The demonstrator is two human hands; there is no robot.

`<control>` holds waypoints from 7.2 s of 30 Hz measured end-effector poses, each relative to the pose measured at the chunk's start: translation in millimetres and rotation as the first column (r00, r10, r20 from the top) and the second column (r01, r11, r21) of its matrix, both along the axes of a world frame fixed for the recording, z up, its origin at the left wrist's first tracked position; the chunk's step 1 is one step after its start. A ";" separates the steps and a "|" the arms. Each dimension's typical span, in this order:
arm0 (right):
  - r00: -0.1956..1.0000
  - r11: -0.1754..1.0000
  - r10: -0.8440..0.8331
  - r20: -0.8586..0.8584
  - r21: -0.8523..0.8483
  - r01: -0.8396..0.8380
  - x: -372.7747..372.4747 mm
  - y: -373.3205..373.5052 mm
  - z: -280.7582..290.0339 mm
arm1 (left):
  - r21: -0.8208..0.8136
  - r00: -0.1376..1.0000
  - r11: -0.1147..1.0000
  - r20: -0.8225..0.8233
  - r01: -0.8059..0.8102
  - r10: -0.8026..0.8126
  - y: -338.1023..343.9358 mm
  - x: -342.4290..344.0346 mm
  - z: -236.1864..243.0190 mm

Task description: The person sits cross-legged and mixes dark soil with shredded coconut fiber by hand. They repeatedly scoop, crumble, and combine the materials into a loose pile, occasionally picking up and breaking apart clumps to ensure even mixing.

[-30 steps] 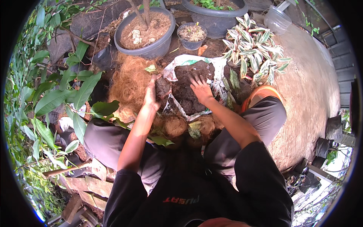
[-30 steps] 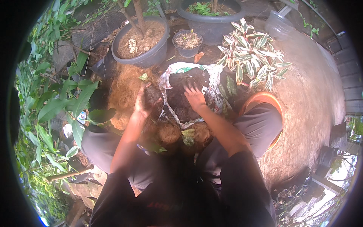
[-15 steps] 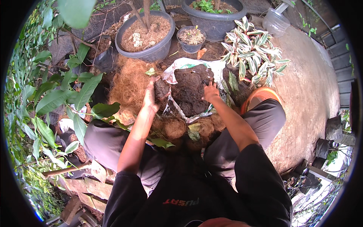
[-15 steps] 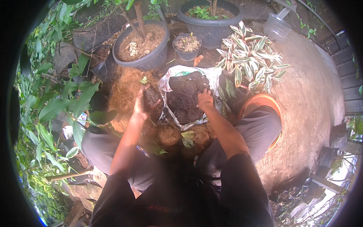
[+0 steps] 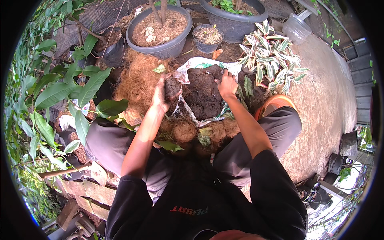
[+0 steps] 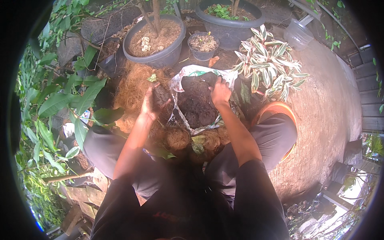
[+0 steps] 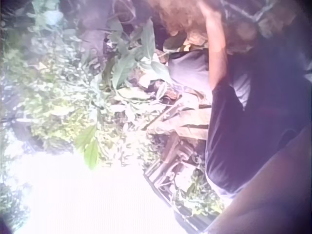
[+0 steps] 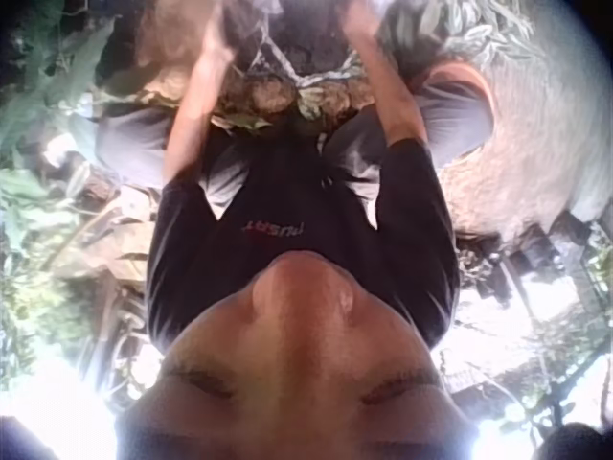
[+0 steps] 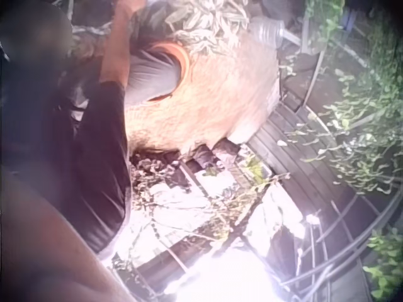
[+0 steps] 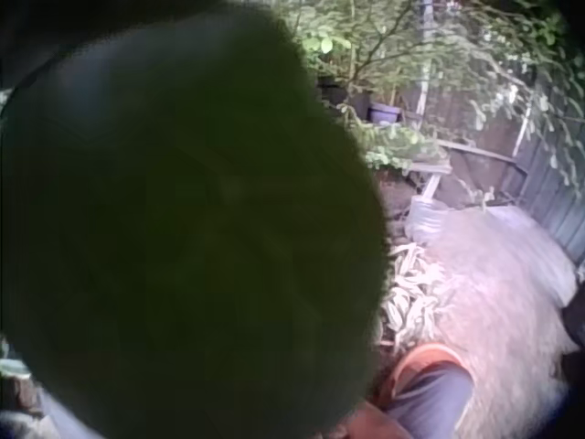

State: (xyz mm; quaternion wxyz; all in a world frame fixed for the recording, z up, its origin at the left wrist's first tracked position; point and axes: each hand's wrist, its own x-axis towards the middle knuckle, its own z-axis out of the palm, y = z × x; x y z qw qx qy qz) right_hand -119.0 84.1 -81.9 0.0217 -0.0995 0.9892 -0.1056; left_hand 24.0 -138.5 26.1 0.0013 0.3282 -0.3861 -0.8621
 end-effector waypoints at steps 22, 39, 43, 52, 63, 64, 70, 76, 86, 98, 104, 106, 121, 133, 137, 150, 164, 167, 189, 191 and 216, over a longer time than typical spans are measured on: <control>0.737 0.858 0.488 0.467 -0.100 -0.504 38.2 -38.6 -31.7 | 0.050 0.999 0.999 0.043 -0.011 0.009 -11.9 15.3 1.0; 0.881 0.883 0.470 -0.060 0.037 -0.468 31.2 -38.0 -48.3 | 0.043 1.000 0.999 -0.001 -0.018 0.018 -14.5 13.3 9.0; 0.780 0.780 0.626 0.017 -0.019 -0.626 48.0 -55.0 -45.7 | 0.055 1.000 0.998 -0.010 -0.024 0.024 -16.7 15.9 8.7; 0.718 0.864 0.448 0.532 -0.050 -0.502 67.5 -55.9 -52.8 | 0.019 0.993 0.993 0.027 -0.117 0.116 -16.3 15.8 -4.9; 0.600 0.845 0.403 0.692 -0.029 -0.534 69.9 -53.7 -63.7 | 0.131 0.999 0.991 0.021 -0.035 0.033 -15.5 12.2 -4.1; 0.584 0.845 0.399 0.706 -0.035 -0.534 67.5 -53.2 -61.2 | 0.126 0.999 0.991 0.034 -0.045 0.041 -14.9 12.0 -2.4; 0.611 0.897 0.303 0.731 -0.003 -0.442 69.0 -47.9 -50.1 | 0.096 0.998 0.994 0.019 -0.056 0.055 -16.0 15.5 5.7; 0.599 0.900 0.330 0.730 -0.050 -0.434 58.7 -40.5 -73.3 | 0.062 0.992 0.990 0.025 -0.128 0.126 -8.7 19.9 18.0; 0.527 0.861 0.259 0.809 -0.441 0.254 49.4 -26.8 -33.7 | 0.146 0.994 0.983 0.021 -0.108 0.106 -12.6 25.3 2.2; 0.287 0.337 0.565 0.773 -0.534 0.776 22.1 -6.9 141.1 | 0.266 0.997 0.961 0.017 0.068 -0.076 21.3 11.6 7.7; 0.267 0.075 0.622 0.736 -0.396 0.915 47.7 20.3 150.6 | 0.289 0.994 0.951 -0.030 0.108 -0.104 24.7 10.9 0.6; 0.257 -0.031 0.674 0.693 -0.320 0.947 49.7 25.7 118.9 | 0.288 0.990 0.948 -0.019 0.137 -0.137 21.2 10.5 -7.6; 0.342 0.369 0.373 0.862 -0.476 0.798 55.6 -21.5 90.2 | 0.238 0.991 0.969 0.094 0.073 -0.097 18.9 18.5 -21.8; 0.296 0.233 0.385 0.874 -0.402 0.886 60.8 -27.3 99.2 | 0.242 0.980 0.951 -0.100 0.193 -0.173 33.2 18.9 2.1; 0.366 0.160 0.366 0.856 -0.445 0.881 59.6 -25.1 78.9 | 0.303 0.979 0.935 -0.141 0.185 -0.148 37.2 18.3 7.8; 0.433 0.074 0.384 0.816 -0.494 0.866 55.4 -21.5 66.2 | 0.374 0.967 0.912 -0.243 0.167 -0.077 38.0 20.2 6.6; 0.427 0.102 0.285 0.858 -0.470 0.877 58.2 -26.0 87.4 | 0.417 0.982 0.901 -0.184 0.121 -0.047 36.2 20.3 -3.2; 0.467 0.053 0.198 0.862 -0.485 0.873 58.1 -28.8 83.4 | 0.384 0.979 0.912 -0.185 0.148 -0.082 37.3 21.8 -2.7; 0.514 -0.398 0.649 0.561 -0.326 0.858 30.9 -32.3 158.8 | 0.163 0.994 0.986 -0.110 0.039 -0.022 59.7 53.2 16.4; 0.457 -0.379 0.623 0.635 -0.266 0.886 40.7 -31.3 182.2 | 0.168 0.996 0.986 -0.088 0.018 -0.003 69.2 62.1 20.9; 0.656 -0.149 0.363 0.661 -0.654 0.742 126.1 4.4 133.7 | -0.324 0.925 0.943 -0.329 0.078 -0.189 115.7 63.7 29.7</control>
